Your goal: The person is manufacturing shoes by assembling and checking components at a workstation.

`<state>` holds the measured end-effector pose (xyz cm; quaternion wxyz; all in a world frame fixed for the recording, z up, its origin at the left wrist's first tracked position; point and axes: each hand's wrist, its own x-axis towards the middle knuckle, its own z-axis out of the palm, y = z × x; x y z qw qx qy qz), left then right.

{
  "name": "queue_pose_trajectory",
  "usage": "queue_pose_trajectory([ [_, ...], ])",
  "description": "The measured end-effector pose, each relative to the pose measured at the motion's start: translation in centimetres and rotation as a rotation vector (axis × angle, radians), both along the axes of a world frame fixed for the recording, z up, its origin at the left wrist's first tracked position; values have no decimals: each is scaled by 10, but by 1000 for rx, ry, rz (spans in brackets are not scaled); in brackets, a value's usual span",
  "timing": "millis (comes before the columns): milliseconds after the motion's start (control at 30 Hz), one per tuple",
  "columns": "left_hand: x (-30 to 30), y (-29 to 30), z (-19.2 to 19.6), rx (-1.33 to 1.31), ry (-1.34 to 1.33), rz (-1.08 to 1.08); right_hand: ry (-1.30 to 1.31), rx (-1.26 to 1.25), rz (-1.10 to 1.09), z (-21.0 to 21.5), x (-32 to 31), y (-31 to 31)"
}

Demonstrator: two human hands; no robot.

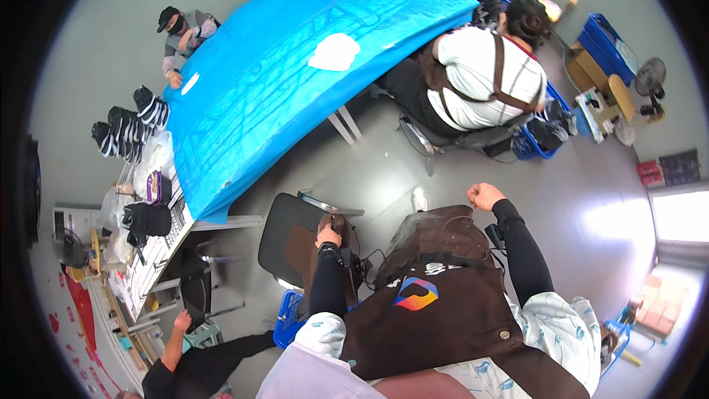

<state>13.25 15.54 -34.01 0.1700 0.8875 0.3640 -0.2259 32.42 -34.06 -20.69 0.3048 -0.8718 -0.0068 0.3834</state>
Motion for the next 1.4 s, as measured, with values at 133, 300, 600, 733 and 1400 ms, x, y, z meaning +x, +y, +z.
queue_pose_trajectory([
  [133, -39, 21, -48, 121, 16, -148, -210, -32, 349, 9, 67, 48],
  [300, -58, -45, -32, 143, 18, -345, -235, 23, 363, 30, 152, 88],
  [600, -92, -141, -11, -20, -39, -317, -194, 191, 422, 11, 220, 132],
  [733, -67, -91, -2, -386, 31, 111, -284, 208, 407, -6, 247, 134],
  [1400, 363, 339, 154, -648, -362, -409, -946, -873, -503, 13, 367, 206],
])
